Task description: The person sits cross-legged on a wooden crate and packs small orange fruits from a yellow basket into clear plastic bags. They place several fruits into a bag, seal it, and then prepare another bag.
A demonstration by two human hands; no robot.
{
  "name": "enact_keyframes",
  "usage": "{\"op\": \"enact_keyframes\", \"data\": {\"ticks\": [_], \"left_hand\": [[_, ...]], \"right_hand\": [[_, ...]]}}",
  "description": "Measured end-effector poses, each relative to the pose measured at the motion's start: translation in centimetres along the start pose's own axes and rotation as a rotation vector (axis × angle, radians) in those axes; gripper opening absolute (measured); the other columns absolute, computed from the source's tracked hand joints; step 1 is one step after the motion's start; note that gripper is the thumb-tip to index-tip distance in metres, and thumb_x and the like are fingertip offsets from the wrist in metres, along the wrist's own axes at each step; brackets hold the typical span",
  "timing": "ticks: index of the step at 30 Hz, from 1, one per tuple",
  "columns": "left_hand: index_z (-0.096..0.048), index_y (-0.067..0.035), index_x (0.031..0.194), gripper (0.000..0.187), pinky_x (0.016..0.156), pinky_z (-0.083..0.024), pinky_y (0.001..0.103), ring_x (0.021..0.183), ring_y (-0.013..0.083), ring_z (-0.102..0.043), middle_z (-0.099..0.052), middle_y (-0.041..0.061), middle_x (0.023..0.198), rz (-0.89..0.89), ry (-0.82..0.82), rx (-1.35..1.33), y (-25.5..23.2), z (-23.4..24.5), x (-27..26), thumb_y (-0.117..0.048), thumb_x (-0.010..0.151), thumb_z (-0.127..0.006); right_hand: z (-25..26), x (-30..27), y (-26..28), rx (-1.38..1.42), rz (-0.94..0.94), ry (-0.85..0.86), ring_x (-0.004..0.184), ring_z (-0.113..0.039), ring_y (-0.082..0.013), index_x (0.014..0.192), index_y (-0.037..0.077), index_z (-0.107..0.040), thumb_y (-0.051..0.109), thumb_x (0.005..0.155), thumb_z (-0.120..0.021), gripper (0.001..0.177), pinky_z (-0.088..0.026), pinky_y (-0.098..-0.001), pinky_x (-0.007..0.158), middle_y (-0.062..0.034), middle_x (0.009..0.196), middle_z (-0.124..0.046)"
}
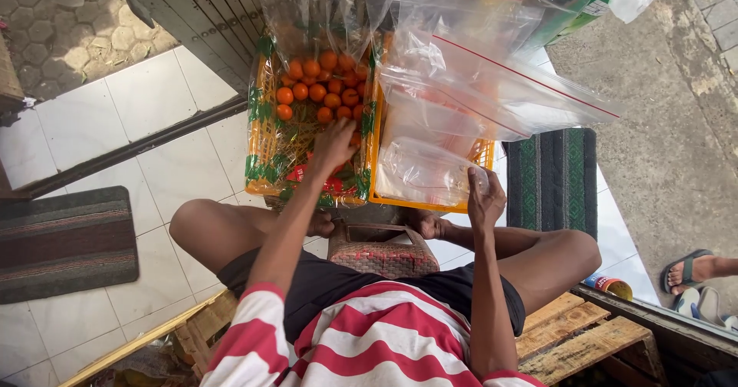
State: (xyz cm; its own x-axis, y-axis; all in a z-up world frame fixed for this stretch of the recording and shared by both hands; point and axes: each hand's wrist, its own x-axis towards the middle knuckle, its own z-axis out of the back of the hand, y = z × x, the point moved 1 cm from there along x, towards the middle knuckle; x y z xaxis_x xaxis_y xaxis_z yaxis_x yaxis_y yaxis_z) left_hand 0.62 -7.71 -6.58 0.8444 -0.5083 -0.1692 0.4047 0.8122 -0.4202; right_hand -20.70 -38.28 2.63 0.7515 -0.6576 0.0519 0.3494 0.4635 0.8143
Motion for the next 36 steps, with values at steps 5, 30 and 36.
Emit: {"op": "enact_keyframes", "data": {"ticks": [5, 30, 36], "left_hand": [[-0.070, -0.004, 0.124, 0.046, 0.064, -0.060, 0.044, 0.112, 0.0379, -0.064, -0.067, 0.017, 0.120, 0.040, -0.058, 0.133, 1.9, -7.6, 3.1, -0.013, 0.079, -0.078], [-0.064, -0.011, 0.126, 0.041, 0.074, -0.060, 0.047, 0.090, 0.0369, -0.074, -0.069, 0.016, 0.103, -0.258, -0.006, -0.234, -13.9, 2.5, -6.7, -0.033, 0.093, -0.073], [-0.054, -0.007, 0.125, 0.040, 0.073, -0.059, 0.053, 0.086, 0.0431, -0.073, -0.062, 0.017, 0.105, -0.270, 0.036, -0.204, -15.1, 0.2, -4.7, -0.033, 0.097, -0.065]], "right_hand": [[-0.1, -0.2, 0.3, 0.031, -0.020, -0.052, 0.081, -0.072, -0.0339, 0.111, 0.013, -0.076, 0.054, 0.103, -0.070, 0.042, -0.053, -0.0457, 0.080, -0.0157, 0.084, -0.072], [0.8, 0.6, 0.0, 0.095, -0.073, 0.133, 0.097, -0.069, -0.0454, 0.116, 0.006, -0.076, 0.053, 0.104, -0.065, 0.049, -0.056, -0.0538, 0.090, -0.0256, 0.101, -0.071], [0.8, 1.0, -0.9, 0.122, -0.072, 0.173, 0.093, -0.070, -0.0417, 0.113, 0.006, -0.077, 0.054, 0.104, -0.065, 0.050, -0.052, -0.0540, 0.095, -0.0240, 0.097, -0.072]]}}
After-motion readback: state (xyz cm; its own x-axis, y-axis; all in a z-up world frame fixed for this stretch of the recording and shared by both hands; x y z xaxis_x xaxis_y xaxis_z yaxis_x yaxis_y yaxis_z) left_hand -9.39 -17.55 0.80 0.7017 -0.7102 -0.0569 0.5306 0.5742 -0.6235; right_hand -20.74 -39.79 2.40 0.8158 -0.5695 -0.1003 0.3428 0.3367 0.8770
